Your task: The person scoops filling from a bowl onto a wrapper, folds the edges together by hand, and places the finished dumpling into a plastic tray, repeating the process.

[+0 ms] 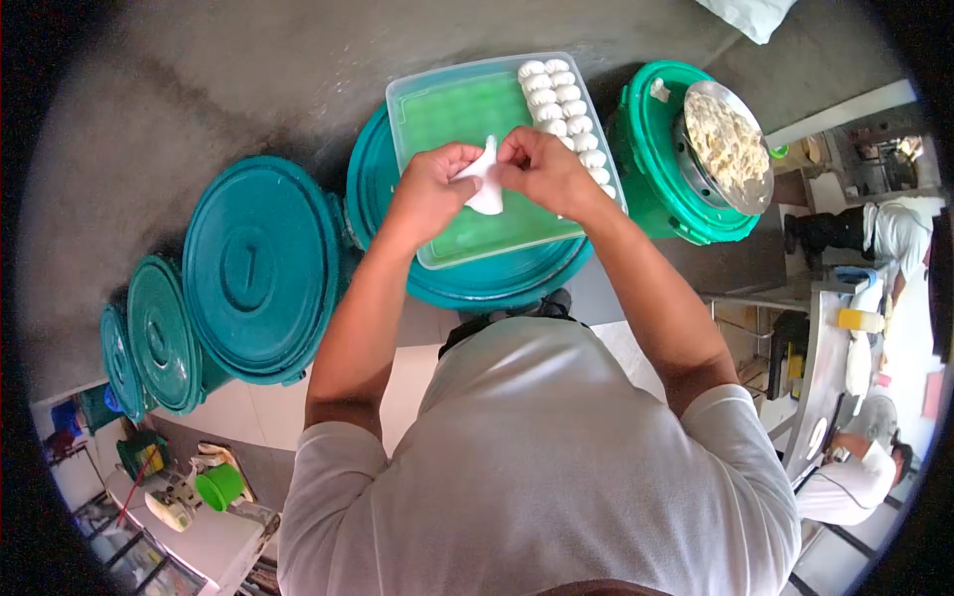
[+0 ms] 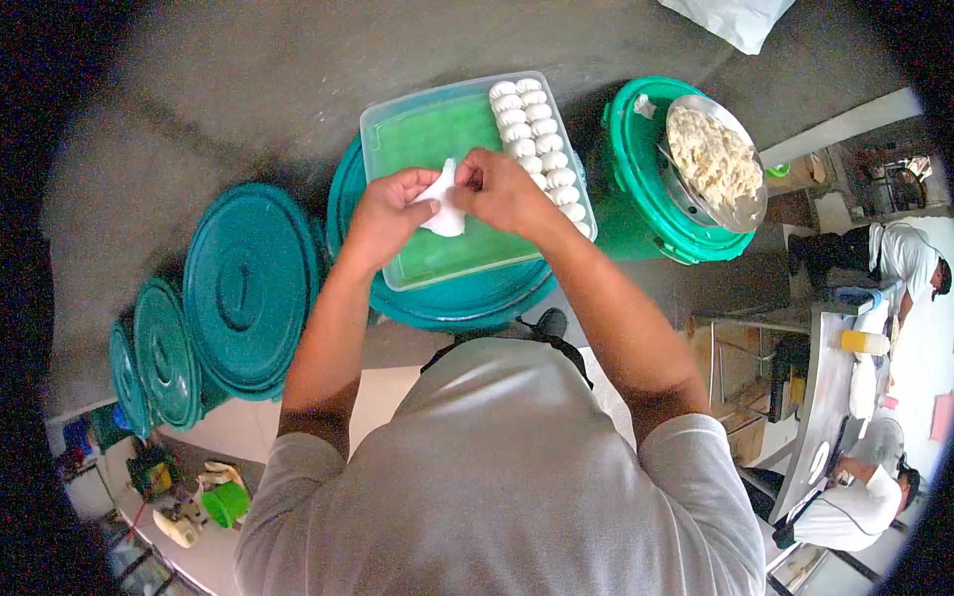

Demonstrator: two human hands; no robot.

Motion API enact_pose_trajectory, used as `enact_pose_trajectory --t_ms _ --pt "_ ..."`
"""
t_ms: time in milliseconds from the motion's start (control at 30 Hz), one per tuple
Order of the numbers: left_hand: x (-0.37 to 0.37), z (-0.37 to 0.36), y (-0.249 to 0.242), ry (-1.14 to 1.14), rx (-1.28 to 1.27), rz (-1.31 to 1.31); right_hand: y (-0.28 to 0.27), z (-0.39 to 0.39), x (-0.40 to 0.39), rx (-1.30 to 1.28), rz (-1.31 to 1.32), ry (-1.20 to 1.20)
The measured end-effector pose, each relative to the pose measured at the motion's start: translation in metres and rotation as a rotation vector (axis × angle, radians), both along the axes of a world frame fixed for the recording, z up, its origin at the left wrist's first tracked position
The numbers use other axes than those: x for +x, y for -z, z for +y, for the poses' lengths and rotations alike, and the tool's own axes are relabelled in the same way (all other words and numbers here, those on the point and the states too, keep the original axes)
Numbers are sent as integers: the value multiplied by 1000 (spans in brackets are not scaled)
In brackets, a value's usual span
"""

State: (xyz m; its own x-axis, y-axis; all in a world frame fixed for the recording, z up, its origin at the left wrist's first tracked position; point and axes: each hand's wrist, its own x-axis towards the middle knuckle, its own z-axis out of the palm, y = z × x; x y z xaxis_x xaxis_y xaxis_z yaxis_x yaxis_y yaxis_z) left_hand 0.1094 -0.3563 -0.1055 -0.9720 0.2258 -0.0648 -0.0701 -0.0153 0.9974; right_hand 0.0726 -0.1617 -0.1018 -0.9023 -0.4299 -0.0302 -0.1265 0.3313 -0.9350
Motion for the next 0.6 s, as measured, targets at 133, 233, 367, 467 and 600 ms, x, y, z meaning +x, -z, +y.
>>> enact_pose_trajectory --t_ms 133,233,367,467,600 --pt "0 2 9 4 -105 69 8 1 1 7 -47 -47" --pt "-2 0 12 -22 -125 95 6 4 4 -66 -118 -53" --pt "-1 -3 15 -33 -14 24 14 4 5 -179 -142 -74" --pt "1 -4 11 -37 -9 33 9 3 9 -154 -162 -55" --pt "4 -4 12 -35 -63 84 7 1 13 -155 -199 -21"
